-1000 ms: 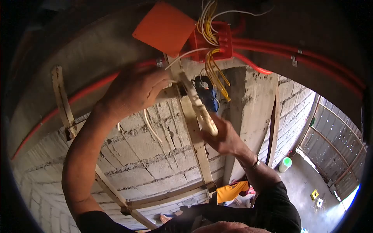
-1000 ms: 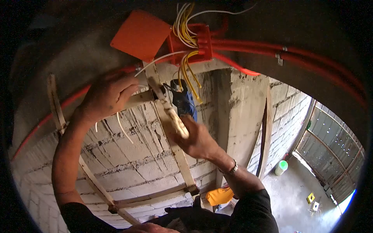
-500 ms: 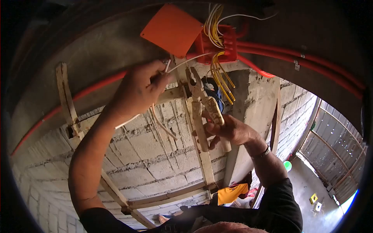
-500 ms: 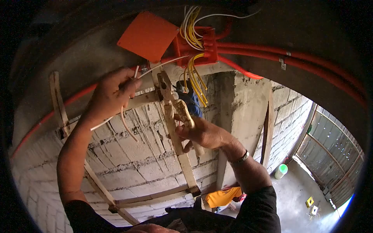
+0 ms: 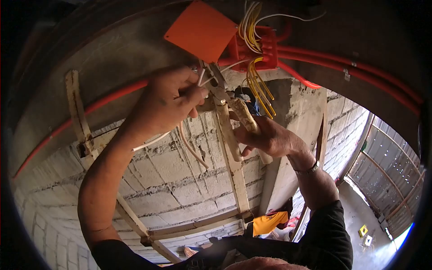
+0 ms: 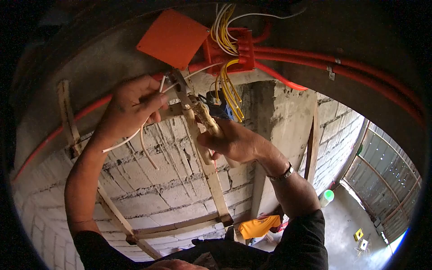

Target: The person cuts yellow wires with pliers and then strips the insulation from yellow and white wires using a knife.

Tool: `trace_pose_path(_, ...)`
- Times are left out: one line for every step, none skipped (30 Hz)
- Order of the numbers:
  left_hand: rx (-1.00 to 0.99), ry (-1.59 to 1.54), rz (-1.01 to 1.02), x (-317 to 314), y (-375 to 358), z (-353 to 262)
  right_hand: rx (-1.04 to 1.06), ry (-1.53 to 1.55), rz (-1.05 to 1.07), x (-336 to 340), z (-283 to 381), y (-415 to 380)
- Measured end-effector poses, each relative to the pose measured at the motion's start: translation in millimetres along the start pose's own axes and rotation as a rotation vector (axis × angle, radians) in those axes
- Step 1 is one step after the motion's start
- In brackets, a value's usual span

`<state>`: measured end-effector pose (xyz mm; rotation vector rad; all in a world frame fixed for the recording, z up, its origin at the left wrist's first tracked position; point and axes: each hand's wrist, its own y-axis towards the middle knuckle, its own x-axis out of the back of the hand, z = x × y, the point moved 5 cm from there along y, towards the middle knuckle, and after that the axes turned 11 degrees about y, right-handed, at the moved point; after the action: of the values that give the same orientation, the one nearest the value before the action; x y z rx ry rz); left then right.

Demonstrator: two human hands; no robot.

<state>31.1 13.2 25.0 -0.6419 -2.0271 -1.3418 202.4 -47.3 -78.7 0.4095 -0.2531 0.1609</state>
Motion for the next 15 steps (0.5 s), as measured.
trace_pose_path(-0.022,0.033,0.009,-1.2,0.6,-0.1,-0.04,-0.041,0.017,1.0,-0.3,1.5)
trace_pose_path(-0.023,0.033,0.009,-1.6,1.2,0.2,-0.039,-0.04,0.016,-0.2,0.1,2.3)
trace_pose_path(-0.014,0.045,0.018,-2.2,1.8,0.8,0.025,-0.051,0.016,-2.6,3.8,4.4)
trace_pose_path(-0.005,0.056,0.026,-2.4,2.0,1.0,0.088,-0.062,0.016,-4.8,7.6,5.9)
trace_pose_path(-0.006,0.058,0.025,-2.1,1.8,0.2,0.091,-0.063,0.016,-6.2,9.2,6.6)
trace_pose_path(0.004,0.044,0.04,-3.0,1.1,-0.1,0.095,-0.072,0.005,-7.1,11.4,6.9)
trace_pose_path(0.014,0.029,0.056,-3.9,0.3,0.1,0.097,-0.08,-0.006,-7.6,12.5,7.2)
trace_pose_path(0.014,0.028,0.056,-3.8,-0.1,0.8,0.097,-0.08,-0.006,-7.6,11.9,8.1)
trace_pose_path(0.013,0.001,0.046,-3.2,-0.3,1.9,0.108,-0.105,-0.002,-7.2,11.0,9.4)
trace_pose_path(0.01,-0.027,0.036,-2.4,-0.5,2.7,0.12,-0.13,0.001,-6.9,9.7,10.7)
trace_pose_path(0.009,-0.028,0.037,-1.9,-0.8,2.7,0.119,-0.13,-0.002,-7.0,7.1,11.7)
trace_pose_path(0.02,-0.032,0.041,-1.6,-1.1,3.0,0.13,-0.101,-0.013,-6.9,4.5,12.7)
trace_pose_path(0.031,-0.035,0.046,-1.5,-1.3,3.6,0.141,-0.072,-0.023,-6.8,2.4,13.6)
trace_pose_path(0.028,-0.036,0.047,-1.4,-1.1,4.2,0.141,-0.073,-0.026,-6.9,0.4,14.4)
trace_pose_path(0.024,-0.045,0.054,-1.6,-0.6,4.8,0.135,-0.047,-0.027,-7.0,-1.6,15.1)
